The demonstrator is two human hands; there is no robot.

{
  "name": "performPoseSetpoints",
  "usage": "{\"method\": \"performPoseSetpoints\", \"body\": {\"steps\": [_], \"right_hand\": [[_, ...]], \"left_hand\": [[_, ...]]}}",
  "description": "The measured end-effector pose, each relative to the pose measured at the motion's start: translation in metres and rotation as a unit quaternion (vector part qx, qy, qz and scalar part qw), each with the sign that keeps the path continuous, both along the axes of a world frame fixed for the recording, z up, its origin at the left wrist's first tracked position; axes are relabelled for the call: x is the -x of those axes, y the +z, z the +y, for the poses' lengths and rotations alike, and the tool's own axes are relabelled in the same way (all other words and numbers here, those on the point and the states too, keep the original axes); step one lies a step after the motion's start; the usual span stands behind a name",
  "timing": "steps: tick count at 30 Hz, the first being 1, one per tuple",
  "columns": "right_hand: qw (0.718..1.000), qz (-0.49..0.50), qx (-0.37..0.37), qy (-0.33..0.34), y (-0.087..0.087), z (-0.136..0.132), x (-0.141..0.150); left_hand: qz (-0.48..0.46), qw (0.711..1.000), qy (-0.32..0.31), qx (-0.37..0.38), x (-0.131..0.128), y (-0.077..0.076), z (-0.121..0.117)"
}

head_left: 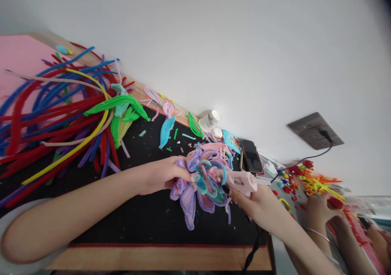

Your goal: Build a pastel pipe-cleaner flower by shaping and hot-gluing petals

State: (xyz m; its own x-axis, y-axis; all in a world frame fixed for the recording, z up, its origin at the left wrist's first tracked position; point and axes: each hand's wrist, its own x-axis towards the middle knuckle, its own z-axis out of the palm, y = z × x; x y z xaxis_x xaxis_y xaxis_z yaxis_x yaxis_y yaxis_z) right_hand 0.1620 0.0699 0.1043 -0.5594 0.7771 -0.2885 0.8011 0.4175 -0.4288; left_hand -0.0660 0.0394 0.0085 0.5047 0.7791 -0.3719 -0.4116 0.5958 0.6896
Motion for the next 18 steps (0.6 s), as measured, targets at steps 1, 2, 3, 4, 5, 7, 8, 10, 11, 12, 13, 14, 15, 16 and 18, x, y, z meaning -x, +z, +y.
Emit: {"method": "performPoseSetpoints", "body": {"steps": [1,2,3,4,5,7,8,10,11,12,13,14,15,16,18], "right_hand": [[1.0,-0.001,-0.003,0.004,0.0007,-0.0003,0.0002],[1.0,-0.002,-0.005,0.006,0.0015,-0.0006,0.0004],[1.0,-0.003,-0.006,0.005,0.0021,-0.0007,0.0003],[1.0,-0.002,-0.004,0.004,0.0025,-0.0008,0.0001],[1.0,-0.001,0.001,0.004,0.0026,-0.0008,-0.0004],[1.0,0.002,0.015,0.008,0.0019,-0.0005,-0.0018],[1.0,0.003,0.022,0.01,0.0011,-0.0003,-0.0025],[1.0,0.004,0.026,0.006,-0.001,-0.0001,-0.0035],[1.0,0.005,0.025,0.0,-0.0021,0.0,-0.0038],[1.0,0.005,0.023,-0.005,-0.003,-0.0001,-0.0039],[1.0,0.006,0.023,-0.009,-0.0038,-0.0002,-0.0039],[1.0,0.006,0.025,-0.011,-0.0042,-0.0003,-0.004],[0.999,0.006,0.029,-0.013,-0.0043,-0.0003,-0.0042],[0.999,0.006,0.034,-0.016,-0.0042,-0.0003,-0.0046],[0.998,0.004,0.048,-0.027,-0.0033,0.0004,-0.0063]], "left_hand": [[0.0,1.0,0.001,0.0,0.0,-0.0005,-0.0001],[0.0,1.0,0.001,0.0,-0.0001,-0.001,-0.0001],[0.0,1.0,0.0,-0.001,-0.0003,-0.0016,-0.0001],[0.001,1.0,0.0,-0.002,-0.0004,-0.0021,-0.0001],[0.001,1.0,-0.001,-0.004,-0.0006,-0.0026,-0.0001],[-0.001,1.0,-0.002,-0.006,-0.0008,-0.0032,-0.0002],[-0.001,1.0,-0.001,-0.008,-0.0008,-0.0035,-0.0002],[-0.001,1.0,0.0,-0.01,-0.0008,-0.0038,-0.0004],[0.0,1.0,0.0,-0.011,-0.0007,-0.0039,-0.0004],[0.0,1.0,0.0,-0.012,-0.0006,-0.0039,-0.0005],[0.001,1.0,0.0,-0.012,-0.0006,-0.004,-0.0004],[0.002,1.0,0.0,-0.012,-0.0006,-0.0039,-0.0004],[0.002,1.0,0.001,-0.012,-0.0007,-0.0038,-0.0003],[0.003,1.0,0.001,-0.012,-0.0008,-0.0035,-0.0002],[0.005,1.0,0.001,-0.012,-0.001,-0.0027,-0.0002]]}}
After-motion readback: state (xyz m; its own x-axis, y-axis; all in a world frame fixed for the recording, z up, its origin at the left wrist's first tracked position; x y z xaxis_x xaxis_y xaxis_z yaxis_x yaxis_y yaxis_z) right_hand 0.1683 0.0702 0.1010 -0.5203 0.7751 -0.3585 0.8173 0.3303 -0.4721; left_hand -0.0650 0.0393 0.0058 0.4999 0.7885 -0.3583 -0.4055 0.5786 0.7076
